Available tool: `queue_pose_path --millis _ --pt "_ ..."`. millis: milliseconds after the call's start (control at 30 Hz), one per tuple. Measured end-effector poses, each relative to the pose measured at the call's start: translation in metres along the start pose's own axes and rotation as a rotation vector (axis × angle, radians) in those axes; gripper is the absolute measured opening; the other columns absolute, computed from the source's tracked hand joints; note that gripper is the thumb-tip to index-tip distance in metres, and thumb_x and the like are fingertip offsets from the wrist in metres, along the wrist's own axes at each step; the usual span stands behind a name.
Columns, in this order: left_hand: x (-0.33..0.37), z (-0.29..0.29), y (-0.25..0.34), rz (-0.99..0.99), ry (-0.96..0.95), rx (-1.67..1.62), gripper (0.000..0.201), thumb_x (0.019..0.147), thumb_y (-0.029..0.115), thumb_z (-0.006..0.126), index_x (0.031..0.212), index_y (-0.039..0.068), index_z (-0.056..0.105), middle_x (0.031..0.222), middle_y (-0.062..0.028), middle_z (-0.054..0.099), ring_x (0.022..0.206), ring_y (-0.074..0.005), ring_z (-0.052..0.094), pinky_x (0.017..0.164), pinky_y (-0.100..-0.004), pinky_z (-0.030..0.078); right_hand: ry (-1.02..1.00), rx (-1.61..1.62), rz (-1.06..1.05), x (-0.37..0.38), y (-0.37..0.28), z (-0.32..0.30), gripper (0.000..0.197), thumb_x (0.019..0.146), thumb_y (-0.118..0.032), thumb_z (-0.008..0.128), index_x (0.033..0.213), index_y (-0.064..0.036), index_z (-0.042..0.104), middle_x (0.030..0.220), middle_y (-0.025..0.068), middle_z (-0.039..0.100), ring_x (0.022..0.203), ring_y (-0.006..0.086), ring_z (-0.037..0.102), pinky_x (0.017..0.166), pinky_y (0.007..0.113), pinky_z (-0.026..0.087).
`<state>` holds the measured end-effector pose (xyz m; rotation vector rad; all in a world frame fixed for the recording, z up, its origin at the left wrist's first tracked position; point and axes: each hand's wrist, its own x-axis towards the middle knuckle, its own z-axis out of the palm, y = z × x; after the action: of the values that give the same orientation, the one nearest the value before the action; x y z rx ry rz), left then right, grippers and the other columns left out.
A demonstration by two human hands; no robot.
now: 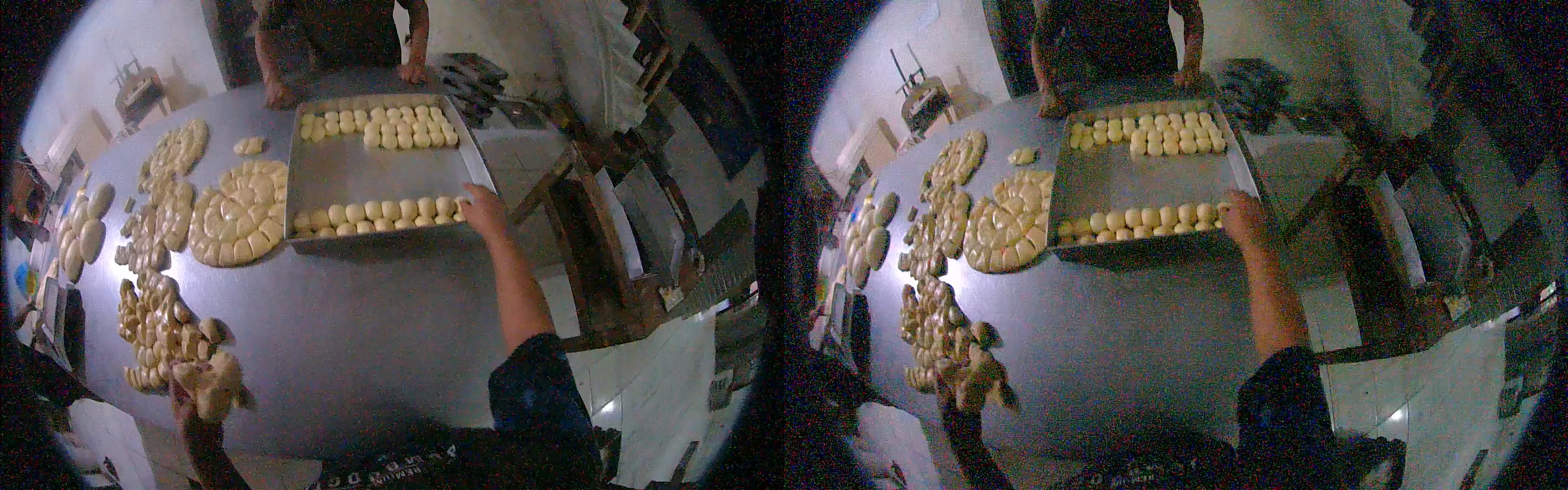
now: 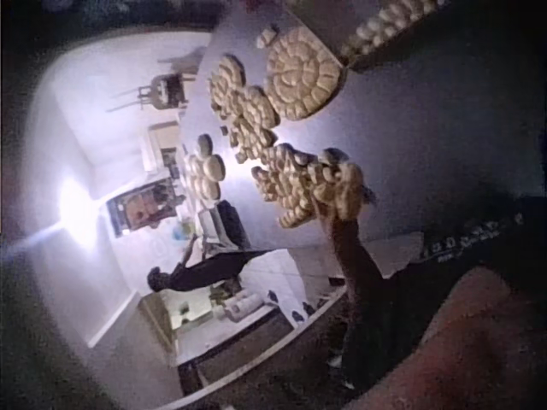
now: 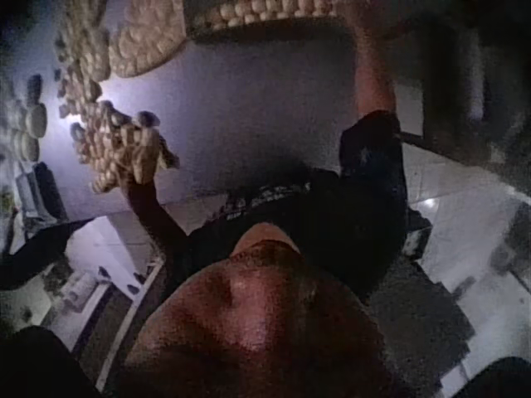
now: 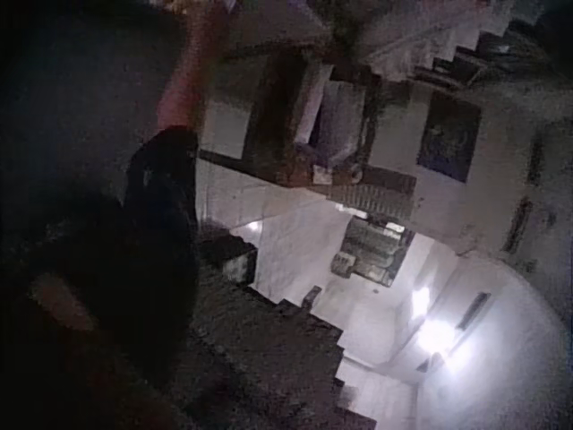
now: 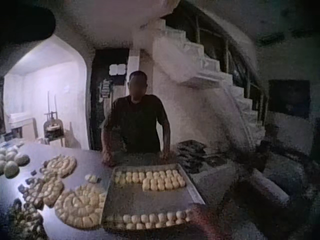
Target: The person adds yellow dough pieces from a white bowl into a large industrial mixer. After wiping their hands with a cloth, they move to a metal table and begin placing small, round dough balls into a rectangular baking tray.
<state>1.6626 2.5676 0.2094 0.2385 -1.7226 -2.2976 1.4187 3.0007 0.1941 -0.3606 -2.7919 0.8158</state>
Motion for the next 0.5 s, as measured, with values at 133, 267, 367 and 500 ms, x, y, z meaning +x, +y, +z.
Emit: queue_pose_path --millis 133,267,367,500 --pt "0.002 0.038 -0.015 -0.148 -0.288 -0.076 0.052 0.074 0.009 0.067 0.114 0.007 0.034 0.108 -0.0112 0.049 0.099 -0.0206 0.051 0.082 -0.0354 0.046 -0.130 0.733 -0.288 -0.073 -0.049 0.026 0.027 0.086 -0.010 0.052 0.112 -0.0024 0.056 0.105 0.0093 0.061 0.096 0.0174 0.057 0.083 0.030 0.045" --pt "0.008 0.065 -0.054 -0.164 -0.462 0.129 0.048 0.072 0.004 0.067 0.109 0.008 0.035 0.106 -0.0102 0.050 0.096 -0.0195 0.051 0.078 -0.0352 0.047 -0.715 1.036 -0.066 -0.199 -0.046 0.060 0.028 0.086 -0.010 0.052 0.113 -0.0038 0.056 0.105 0.0089 0.061 0.095 0.0178 0.057 0.084 0.030 0.045" --pt "0.009 0.041 -0.062 -0.110 -0.240 0.140 0.048 0.077 0.006 0.063 0.115 0.008 0.034 0.105 -0.0096 0.050 0.094 -0.0201 0.051 0.075 -0.0349 0.048 -0.736 0.927 -0.037 -0.233 -0.024 0.056 0.027 0.087 -0.010 0.052 0.113 -0.0045 0.056 0.103 0.0086 0.061 0.094 0.0190 0.057 0.085 0.032 0.044" --pt "-0.003 -0.040 -0.047 -0.156 0.045 0.050 0.046 0.080 0.005 0.059 0.120 0.008 0.037 0.105 -0.0085 0.050 0.096 -0.0221 0.051 0.079 -0.0366 0.047 -0.272 -0.062 -0.652 -0.250 0.046 0.016 0.028 0.089 -0.017 0.049 0.115 -0.0070 0.054 0.115 0.0125 0.053 0.103 0.0279 0.050 0.090 0.038 0.038"
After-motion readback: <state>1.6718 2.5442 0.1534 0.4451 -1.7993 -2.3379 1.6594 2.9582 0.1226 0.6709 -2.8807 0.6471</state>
